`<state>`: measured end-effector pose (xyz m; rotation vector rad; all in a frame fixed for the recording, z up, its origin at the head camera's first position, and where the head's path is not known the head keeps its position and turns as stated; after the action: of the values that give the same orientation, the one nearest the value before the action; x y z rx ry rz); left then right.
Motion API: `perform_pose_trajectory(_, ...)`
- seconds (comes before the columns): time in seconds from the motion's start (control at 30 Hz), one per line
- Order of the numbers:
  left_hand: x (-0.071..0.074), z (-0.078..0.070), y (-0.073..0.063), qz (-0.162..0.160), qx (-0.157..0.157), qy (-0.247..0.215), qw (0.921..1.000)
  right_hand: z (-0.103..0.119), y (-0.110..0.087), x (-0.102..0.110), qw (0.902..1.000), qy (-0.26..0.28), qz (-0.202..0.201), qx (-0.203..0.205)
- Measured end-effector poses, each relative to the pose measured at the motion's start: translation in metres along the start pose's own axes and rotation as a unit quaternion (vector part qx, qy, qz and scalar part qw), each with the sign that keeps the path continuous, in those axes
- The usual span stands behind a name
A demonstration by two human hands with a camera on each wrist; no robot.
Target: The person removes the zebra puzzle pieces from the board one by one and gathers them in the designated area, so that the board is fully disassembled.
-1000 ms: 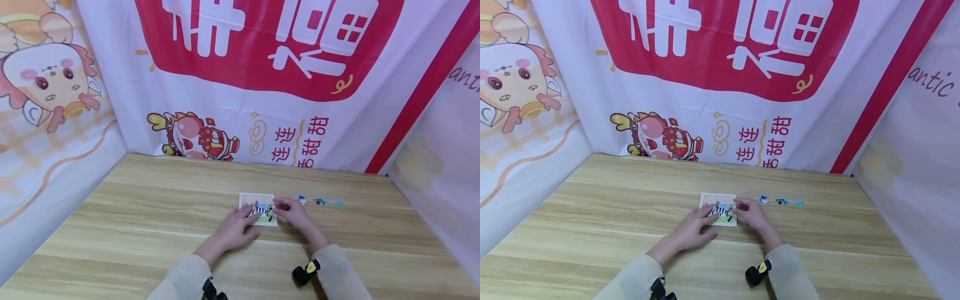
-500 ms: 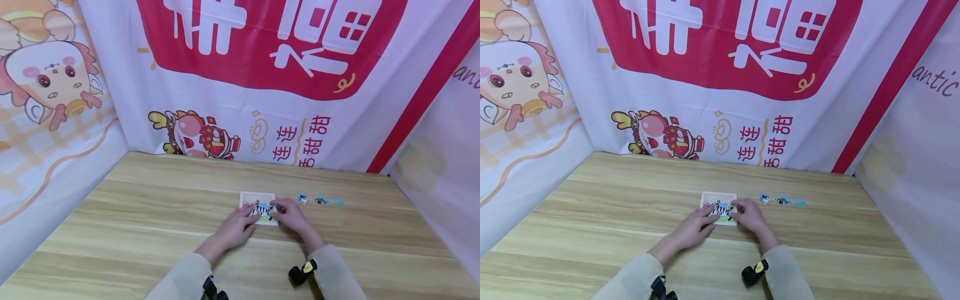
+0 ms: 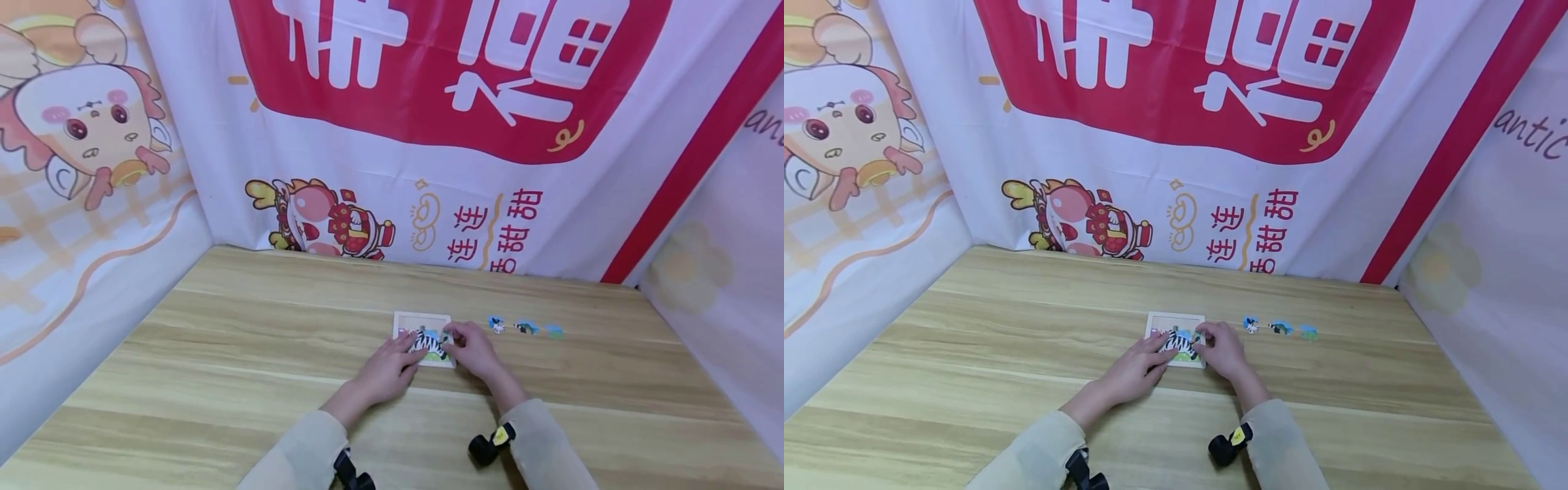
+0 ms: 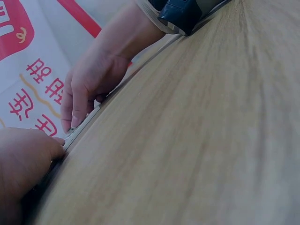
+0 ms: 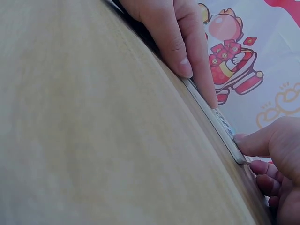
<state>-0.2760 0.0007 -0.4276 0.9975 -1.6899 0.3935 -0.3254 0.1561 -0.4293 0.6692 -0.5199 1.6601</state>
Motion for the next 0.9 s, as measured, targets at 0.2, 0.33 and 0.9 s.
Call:
perform_pose_trajectory(0.2, -0.0002, -0.0003, 0.0002, -0.005, -0.005, 0.000, 1.0000, 0.0013, -0.0020, 0.0004, 0.9995, 0.022, -0.012, 0.018)
perform_pose_trajectory(0.33, -0.0009, 0.0002, 0.0013, -0.004, -0.005, -0.001, 1.0000, 0.0019, -0.0028, 0.0013, 0.9987, 0.039, -0.021, 0.026)
perform_pose_trajectory(0.9, -0.0001, 0.0001, -0.0002, 0.003, -0.005, -0.011, 0.9999, -0.0041, 0.0012, -0.0009, 0.9985, 0.052, -0.017, 0.004)
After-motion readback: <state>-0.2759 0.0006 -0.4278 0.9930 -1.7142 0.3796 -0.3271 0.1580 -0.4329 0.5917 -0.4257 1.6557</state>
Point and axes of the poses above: each hand's wrist, its own y-axis towards the middle knuckle, its own x-axis out of the back of the hand, z = x × y, the point moved 6 cm from there along y, towards the middle knuckle, and after that the axes turned 3 degrees about z, right-handed, at the moved point
